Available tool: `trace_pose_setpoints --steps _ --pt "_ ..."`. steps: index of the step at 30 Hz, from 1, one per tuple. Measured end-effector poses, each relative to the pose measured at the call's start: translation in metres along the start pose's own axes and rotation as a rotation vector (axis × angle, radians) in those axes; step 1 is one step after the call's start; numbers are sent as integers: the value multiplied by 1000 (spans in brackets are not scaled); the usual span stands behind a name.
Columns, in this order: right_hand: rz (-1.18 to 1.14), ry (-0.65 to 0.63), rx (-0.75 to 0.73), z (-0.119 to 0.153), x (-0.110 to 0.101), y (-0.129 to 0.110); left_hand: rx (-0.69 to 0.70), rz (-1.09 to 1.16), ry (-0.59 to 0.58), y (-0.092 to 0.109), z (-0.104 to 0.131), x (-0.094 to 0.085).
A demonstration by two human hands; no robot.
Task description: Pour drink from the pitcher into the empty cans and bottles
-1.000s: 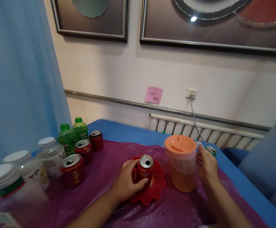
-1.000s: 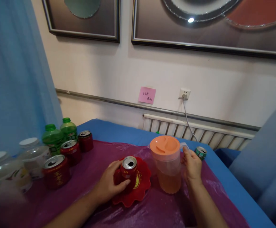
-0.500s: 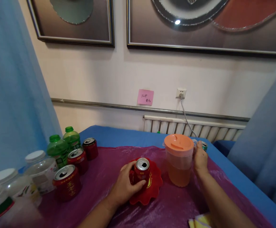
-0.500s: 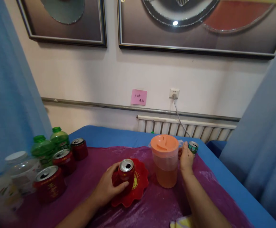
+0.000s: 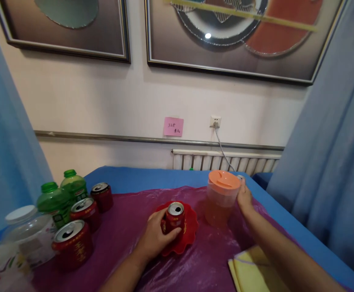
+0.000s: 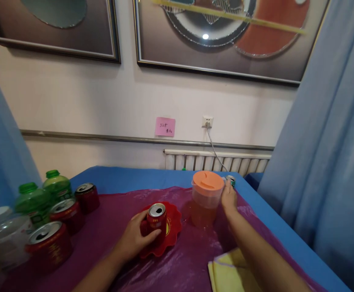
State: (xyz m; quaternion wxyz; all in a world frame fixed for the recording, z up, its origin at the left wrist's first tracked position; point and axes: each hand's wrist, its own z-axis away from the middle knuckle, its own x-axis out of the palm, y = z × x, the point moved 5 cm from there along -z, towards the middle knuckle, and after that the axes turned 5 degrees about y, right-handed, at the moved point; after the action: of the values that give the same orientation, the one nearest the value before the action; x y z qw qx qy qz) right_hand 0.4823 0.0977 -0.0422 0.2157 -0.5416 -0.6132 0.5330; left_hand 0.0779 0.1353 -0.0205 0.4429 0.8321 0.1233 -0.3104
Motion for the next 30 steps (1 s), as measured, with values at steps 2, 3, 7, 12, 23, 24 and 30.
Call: trace_pose_setpoints --steps 2,3,7,12,23,24,30 --pt "26 28 31 4 -16 2 3 -3 9 0 -1 -1" --pt "35 38 48 9 -26 4 7 -6 14 0 -2 -1" --pt "78 -7 13 51 -67 20 25 -22 42 0 -4 -1" --pt "218 -173 -94 117 -93 44 56 -2 52 -2 -6 2" --pt "704 -334 -254 149 -84 33 92 16 71 -6 -5 4" --pt "730 -342 -258 151 -83 32 94 13 74 -7 -4 4" --pt "817 -372 -259 154 -80 30 98 -2 75 -5 -5 2"
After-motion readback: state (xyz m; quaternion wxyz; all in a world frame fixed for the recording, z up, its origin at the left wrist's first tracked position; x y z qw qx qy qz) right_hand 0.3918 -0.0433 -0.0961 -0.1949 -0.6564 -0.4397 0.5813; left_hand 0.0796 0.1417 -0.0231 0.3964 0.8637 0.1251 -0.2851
